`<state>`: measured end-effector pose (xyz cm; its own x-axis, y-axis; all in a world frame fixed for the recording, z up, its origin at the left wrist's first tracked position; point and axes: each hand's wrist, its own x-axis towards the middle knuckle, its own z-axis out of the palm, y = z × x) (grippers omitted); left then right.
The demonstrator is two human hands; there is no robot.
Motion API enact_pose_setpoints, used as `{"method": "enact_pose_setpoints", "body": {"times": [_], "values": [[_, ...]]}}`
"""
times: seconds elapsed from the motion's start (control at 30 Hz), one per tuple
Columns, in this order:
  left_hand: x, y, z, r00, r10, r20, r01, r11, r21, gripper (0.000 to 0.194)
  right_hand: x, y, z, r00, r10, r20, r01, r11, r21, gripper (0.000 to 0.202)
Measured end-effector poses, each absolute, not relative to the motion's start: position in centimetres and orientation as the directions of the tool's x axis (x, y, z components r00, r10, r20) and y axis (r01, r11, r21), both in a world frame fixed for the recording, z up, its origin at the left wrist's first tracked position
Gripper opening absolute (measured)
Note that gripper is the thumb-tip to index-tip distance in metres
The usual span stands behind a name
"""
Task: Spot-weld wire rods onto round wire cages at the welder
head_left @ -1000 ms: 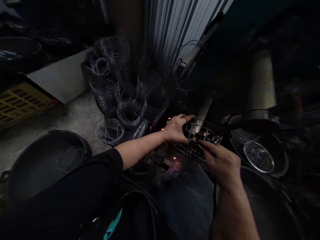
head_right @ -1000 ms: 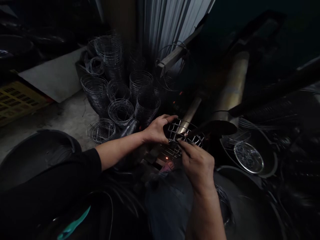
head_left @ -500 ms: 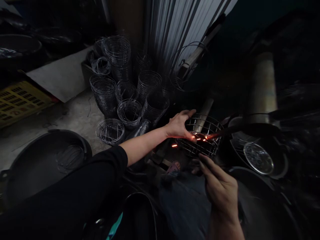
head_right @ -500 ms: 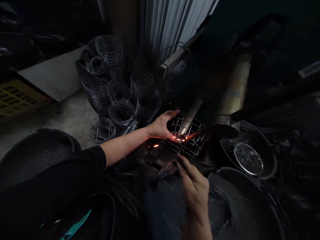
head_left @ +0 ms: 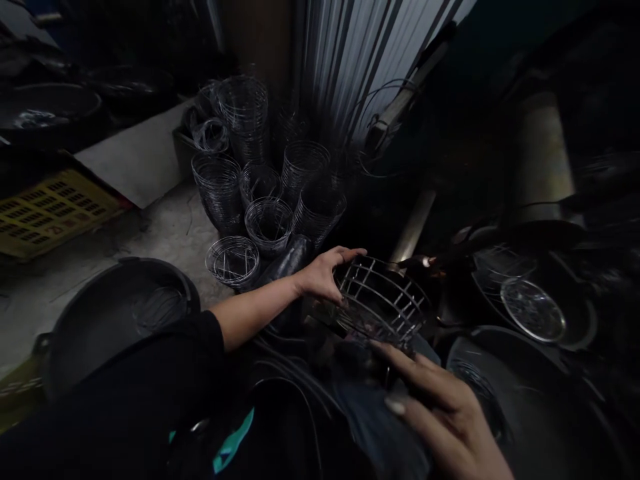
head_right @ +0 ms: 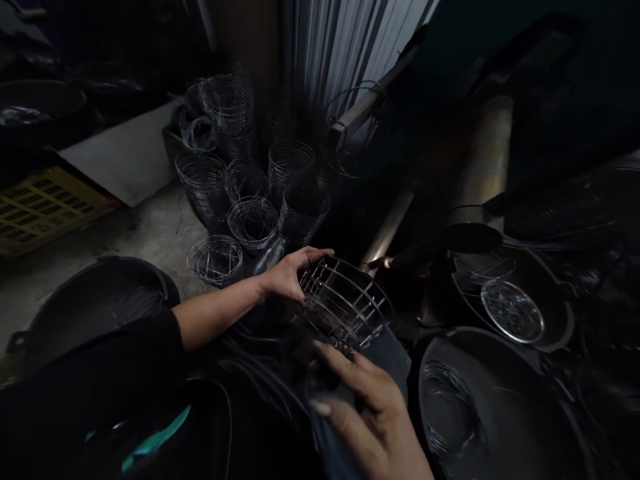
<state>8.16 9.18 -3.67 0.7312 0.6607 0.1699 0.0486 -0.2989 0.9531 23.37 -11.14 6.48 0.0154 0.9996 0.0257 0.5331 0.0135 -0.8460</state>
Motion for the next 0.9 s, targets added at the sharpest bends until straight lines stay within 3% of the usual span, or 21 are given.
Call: {"method": "enact_pose_setpoints", "body": {"times": [0.07,0.17,0.27,0.4,0.53,0.63,0.77,0.83,0.9], "values": [[7.1,7.9,-2.4,0.737,0.644,0.204,0.125,-0.427,0.895,0.109,23.0,-10.9,6.3,-0.019,0.992,-0.123,0.309,-0.111,-0.945,0.032],[6.8,6.9,-1.7,0.7,0.684,0.204,0.224,-0.483,0.847,0.111,22.7,-10.5,4.4,0.027,0.972,-0.234,-0.006,-0.234,-0.972,0.03],[7.0,6.9,-1.8,0.677,0.709,0.196,0.236,-0.462,0.855,0.114,22.5,-10.8,2.8,0.129,0.951,-0.28,-0.106,-0.267,-0.958,0.034],[7.2,6.9,-1.8,0.694,0.694,0.191,0.234,-0.468,0.852,0.11,22.5,-11.2,3.8,0.158,0.968,-0.195,0.223,-0.227,-0.948,0.046],[7.6,6.1,-1.5,0.737,0.65,0.184,0.266,-0.529,0.806,0.108,23.0,-9.7,5.1,0.011,0.991,-0.134,0.516,-0.12,-0.848,0.025],[7.9,5.3,-1.2,0.756,0.623,0.199,0.271,-0.574,0.773,0.103,23.9,-8.4,4.4,0.071,0.994,-0.085,0.651,-0.111,-0.751,0.029],[8.4,5.1,-1.0,0.735,0.639,0.226,0.284,-0.592,0.754,0.096,24.4,-8.5,3.4,0.041,0.996,0.083,0.929,-0.007,-0.37,0.03],[8.6,5.3,-1.0,0.721,0.653,0.231,0.278,-0.579,0.767,0.094,24.3,-8.8,3.3,-0.031,0.992,0.12,0.985,0.051,-0.167,0.034],[9.0,5.6,-1.0,0.712,0.659,0.243,0.258,-0.568,0.782,0.094,24.2,-9.0,3.4,-0.072,0.984,0.162,0.996,0.079,-0.041,0.034]]}}
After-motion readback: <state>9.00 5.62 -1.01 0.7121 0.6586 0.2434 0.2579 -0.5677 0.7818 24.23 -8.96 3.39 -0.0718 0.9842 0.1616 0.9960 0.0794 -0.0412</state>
